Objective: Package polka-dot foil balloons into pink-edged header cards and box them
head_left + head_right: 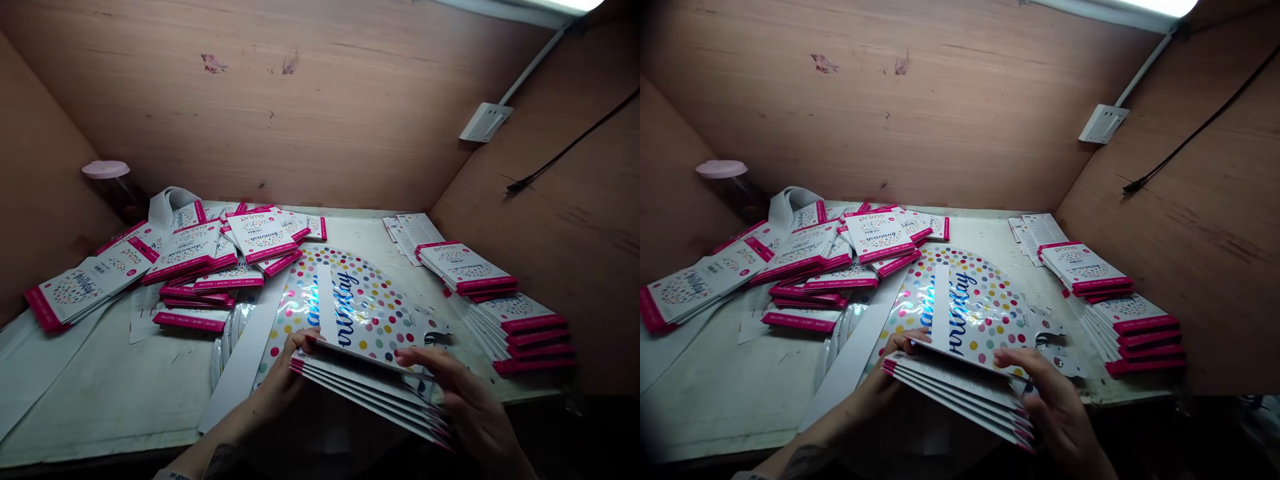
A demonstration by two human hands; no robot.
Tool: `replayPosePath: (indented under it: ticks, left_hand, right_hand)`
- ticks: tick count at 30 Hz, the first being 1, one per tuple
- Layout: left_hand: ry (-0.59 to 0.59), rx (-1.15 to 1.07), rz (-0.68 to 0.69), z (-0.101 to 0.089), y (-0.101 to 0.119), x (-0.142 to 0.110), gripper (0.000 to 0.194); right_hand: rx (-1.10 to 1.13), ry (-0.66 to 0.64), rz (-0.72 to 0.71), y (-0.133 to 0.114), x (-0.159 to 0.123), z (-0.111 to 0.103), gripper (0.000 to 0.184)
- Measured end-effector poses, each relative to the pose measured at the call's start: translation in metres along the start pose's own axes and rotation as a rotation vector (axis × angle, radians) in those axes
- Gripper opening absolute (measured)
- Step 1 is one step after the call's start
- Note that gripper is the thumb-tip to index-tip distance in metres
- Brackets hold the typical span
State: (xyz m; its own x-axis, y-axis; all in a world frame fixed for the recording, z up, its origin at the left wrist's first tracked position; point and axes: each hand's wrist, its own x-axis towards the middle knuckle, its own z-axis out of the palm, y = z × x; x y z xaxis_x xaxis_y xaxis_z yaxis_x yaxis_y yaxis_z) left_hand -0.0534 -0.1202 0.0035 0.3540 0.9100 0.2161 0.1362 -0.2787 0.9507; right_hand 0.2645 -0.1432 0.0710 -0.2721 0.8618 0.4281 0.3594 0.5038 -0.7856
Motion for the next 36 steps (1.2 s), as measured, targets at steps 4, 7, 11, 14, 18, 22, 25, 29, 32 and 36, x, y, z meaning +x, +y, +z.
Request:
replayPosePath:
  ticks: [4, 7, 11, 14, 18, 22, 25, 29, 32, 36]
  left_hand:
    - [0.058, -0.070, 0.035, 0.010, -0.003, -0.003, 0.019]
    - [0.082, -0.045, 0.082, 0.014, -0.003, -0.004, 0.041]
    - [0.077, 0.083, -0.018, 0.003, 0.012, 0.000, 0.018]
    - [0.161, 0.035, -0.159, -0.013, 0.026, 0.011, 0.039]
    - [0.269, 0.359, -0.188, -0.033, 0.031, 0.027, 0.077]
    - [-0.128, 0.803, 0.120, -0.036, 0.021, 0.035, 0.072]
    - [-0.332, 0.855, 0.186, -0.032, 0.011, 0.041, 0.052]
    - [-0.365, 0.899, 0.220, -0.028, 0.002, 0.046, 0.041]
    - [-0.355, 0.891, 0.241, -0.027, 0.001, 0.045, 0.041]
    - [-0.356, 0.883, 0.222, -0.029, 0.006, 0.048, 0.041]
  right_hand:
    - [0.106, 0.296, 0.101, 0.020, -0.040, 0.037, 0.087]
    - [0.051, 0.344, 0.221, 0.035, -0.046, 0.062, 0.034]
    - [0.230, 0.335, 0.208, 0.034, -0.025, 0.073, 0.013]
    - [0.334, 0.297, 0.403, 0.027, 0.015, 0.072, 0.036]
    - [0.491, 0.083, 0.624, 0.039, 0.073, 0.077, 0.044]
    - [0.213, 0.003, 0.725, 0.063, 0.094, 0.079, 0.040]
    - [-0.024, 0.083, 0.720, 0.067, 0.097, 0.078, 0.045]
    - [-0.621, 0.036, 0.536, 0.062, 0.130, 0.091, 0.029]
    - [-0.656, -0.116, 0.413, 0.071, 0.182, 0.110, 0.014]
    - [-0.520, -0.239, 0.382, 0.095, 0.239, 0.127, 0.019]
